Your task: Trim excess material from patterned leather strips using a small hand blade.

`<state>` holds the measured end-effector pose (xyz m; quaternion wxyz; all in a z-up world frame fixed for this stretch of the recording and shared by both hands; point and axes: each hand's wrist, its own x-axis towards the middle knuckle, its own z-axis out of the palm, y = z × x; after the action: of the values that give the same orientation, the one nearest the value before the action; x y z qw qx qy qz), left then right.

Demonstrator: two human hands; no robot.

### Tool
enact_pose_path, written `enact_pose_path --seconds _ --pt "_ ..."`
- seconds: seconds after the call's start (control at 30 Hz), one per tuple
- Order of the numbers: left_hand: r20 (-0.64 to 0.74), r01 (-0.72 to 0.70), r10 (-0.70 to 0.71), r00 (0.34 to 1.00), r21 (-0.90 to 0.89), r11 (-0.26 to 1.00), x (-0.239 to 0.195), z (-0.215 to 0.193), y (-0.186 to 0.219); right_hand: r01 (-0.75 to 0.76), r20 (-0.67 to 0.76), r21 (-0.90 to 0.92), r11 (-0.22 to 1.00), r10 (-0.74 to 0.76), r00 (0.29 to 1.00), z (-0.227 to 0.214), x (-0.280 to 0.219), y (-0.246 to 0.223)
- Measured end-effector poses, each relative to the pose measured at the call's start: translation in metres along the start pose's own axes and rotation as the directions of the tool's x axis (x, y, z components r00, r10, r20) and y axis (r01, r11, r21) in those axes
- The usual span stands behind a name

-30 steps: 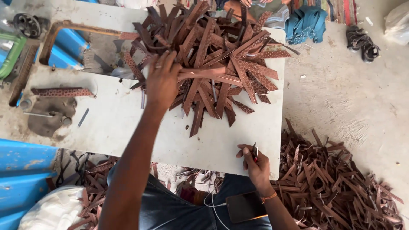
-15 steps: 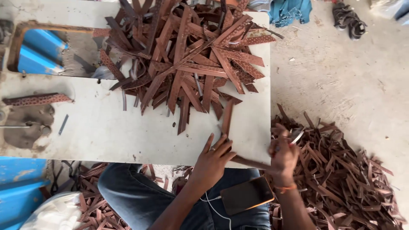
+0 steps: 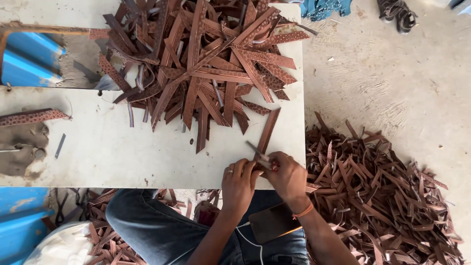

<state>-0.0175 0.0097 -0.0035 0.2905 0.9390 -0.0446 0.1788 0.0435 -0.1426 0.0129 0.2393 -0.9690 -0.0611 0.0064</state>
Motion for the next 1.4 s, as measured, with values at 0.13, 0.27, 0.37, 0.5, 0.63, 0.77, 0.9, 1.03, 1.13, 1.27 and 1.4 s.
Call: enact_pose_path --seconds 0.13,0.27,0.37,0.5,0.63,0.77,0.9,1.03,1.13,1.27,1.4 --pt "-0.033 -0.001 0.001 0.999 -0.001 1.0 -0.004 0.004 0.003 -0.125 0.107 0.199 0.972 0.105 0.989 -0.02 0.003 -0.004" --pt "-0.023 -0.003 0.004 1.0 0.022 1.0 0.001 0.003 0.014 0.073 -0.048 0.453 0.889 -0.058 0.997 -0.019 -0.013 -0.001" --pt "0.028 0.067 -0.066 0.997 -0.036 0.997 0.004 0.0 0.012 0.012 0.013 0.555 0.832 -0.024 1.0 -0.024 -0.018 -0.014" --pt "0.07 0.125 -0.12 0.99 -0.073 0.989 0.013 -0.005 0.01 0.106 0.011 0.509 0.854 -0.13 0.991 -0.02 -0.018 -0.014" --pt "0.093 0.135 -0.132 0.987 -0.033 0.99 0.016 0.005 0.013 0.141 0.063 0.546 0.826 -0.208 0.976 -0.024 -0.019 -0.009" --pt "0.076 0.196 -0.186 0.98 -0.15 0.969 0.019 0.003 0.015 0.316 -0.161 0.505 0.803 -0.272 0.949 -0.023 -0.03 -0.012" --pt "0.124 0.342 -0.319 0.94 -0.292 0.893 0.022 -0.001 0.01 -0.002 -0.128 0.449 0.894 0.067 0.99 -0.027 -0.032 -0.003" --pt "0.215 0.402 -0.349 0.912 -0.307 0.862 0.027 -0.005 0.006 0.212 -0.035 0.421 0.882 -0.218 0.975 -0.007 -0.028 0.044" --pt "0.227 0.418 -0.361 0.905 -0.314 0.852 0.03 -0.008 0.006 -0.029 0.32 0.165 0.986 -0.025 0.947 -0.054 -0.018 -0.001" --pt "0.189 0.362 -0.317 0.929 -0.302 0.882 0.026 -0.003 0.003 0.4 -0.005 0.239 0.885 -0.41 0.912 -0.062 -0.016 -0.01" --pt "0.198 0.324 -0.276 0.941 -0.283 0.903 0.026 -0.002 0.001 0.377 -0.001 0.122 0.918 -0.379 0.925 -0.057 -0.015 -0.005"
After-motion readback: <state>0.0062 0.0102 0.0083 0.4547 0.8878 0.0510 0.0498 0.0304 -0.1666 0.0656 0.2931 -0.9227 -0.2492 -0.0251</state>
